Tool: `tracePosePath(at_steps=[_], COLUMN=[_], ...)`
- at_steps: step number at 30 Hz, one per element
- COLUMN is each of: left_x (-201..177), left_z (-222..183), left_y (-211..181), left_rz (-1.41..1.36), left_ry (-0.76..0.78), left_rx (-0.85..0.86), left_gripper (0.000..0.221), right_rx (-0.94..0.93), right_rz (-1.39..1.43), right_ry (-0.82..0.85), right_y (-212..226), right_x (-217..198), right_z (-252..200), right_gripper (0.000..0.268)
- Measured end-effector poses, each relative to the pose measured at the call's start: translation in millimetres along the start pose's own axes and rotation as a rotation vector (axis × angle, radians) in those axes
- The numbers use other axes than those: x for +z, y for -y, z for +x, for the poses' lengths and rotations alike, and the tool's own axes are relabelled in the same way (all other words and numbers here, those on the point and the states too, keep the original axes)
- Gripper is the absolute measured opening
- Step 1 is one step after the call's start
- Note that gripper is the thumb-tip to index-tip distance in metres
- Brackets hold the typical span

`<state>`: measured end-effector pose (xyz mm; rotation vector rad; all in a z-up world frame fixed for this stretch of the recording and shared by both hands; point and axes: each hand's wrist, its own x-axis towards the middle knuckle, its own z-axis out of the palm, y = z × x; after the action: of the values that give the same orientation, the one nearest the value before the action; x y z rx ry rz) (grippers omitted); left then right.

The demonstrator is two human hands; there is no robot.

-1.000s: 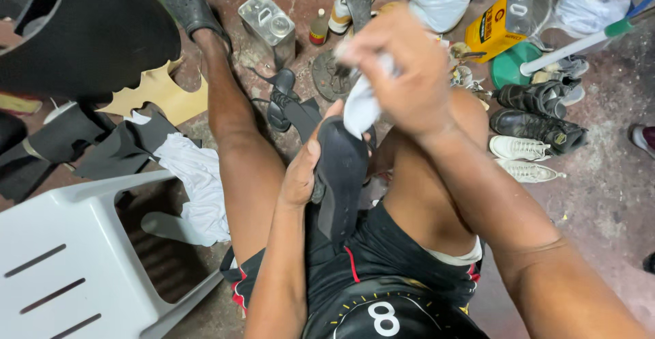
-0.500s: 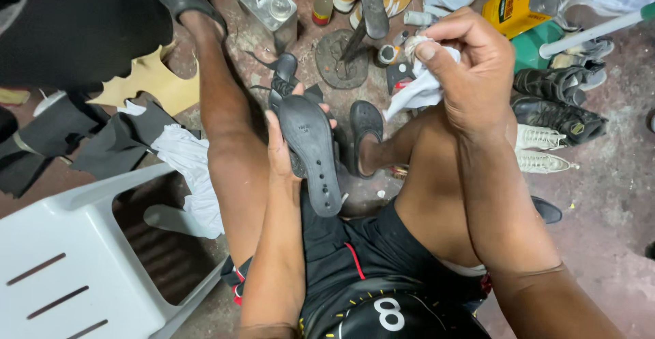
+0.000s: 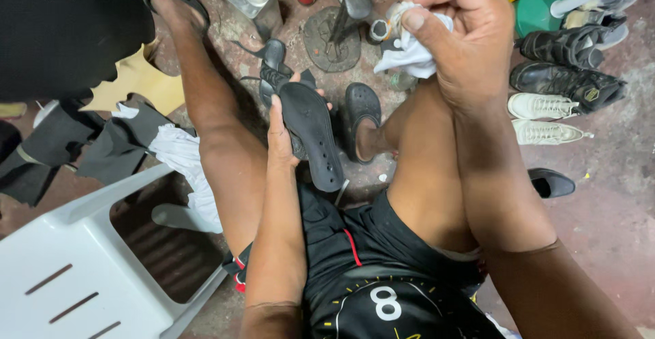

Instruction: The person cuts a piece of white cloth using scissors, applies a liquid from a bottle to the cloth, and wipes the sole and upper of a black shoe.

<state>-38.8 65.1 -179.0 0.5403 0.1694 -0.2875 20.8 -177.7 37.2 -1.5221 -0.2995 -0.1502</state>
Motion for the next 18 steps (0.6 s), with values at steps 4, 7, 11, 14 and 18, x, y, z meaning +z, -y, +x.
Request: tracePosePath(at_steps=[4, 7, 11, 14, 18], left_x=[-2.8, -10.3, -13.7, -15.8, -22.4], left_z=[6.9, 7.2, 5.1, -1.0, -17.5], left_y=[6.3, 12.1, 8.4, -4.2, -31.6], left_rz=[0.181, 0.260, 0.207, 0.232, 0.422], left_ry=[-0.117, -0.131, -0.122, -0.111, -0.231], left_rx=[-0.007, 0.006, -0.019, 0.076, 0.301], left_gripper=[0.078, 0.074, 0.063, 0.059, 0.056], right_rx=[-0.020, -0.025, -0.062, -0.047, -0.032], right_rz=[0.109, 0.149, 0.125, 0.134, 0.155], right_ry=[0.030, 0.045, 0.080, 0.073, 0.033], right_y=[-2.5, -0.5, 6.0, 8.9, 8.6], right_x=[-4.7, -5.1, -9.2, -14.9, -19.8], right_z=[1.8, -5.1, -10.4, -15.1, -13.7], right_gripper=[0.011, 0.010, 0.010, 0.009, 0.010])
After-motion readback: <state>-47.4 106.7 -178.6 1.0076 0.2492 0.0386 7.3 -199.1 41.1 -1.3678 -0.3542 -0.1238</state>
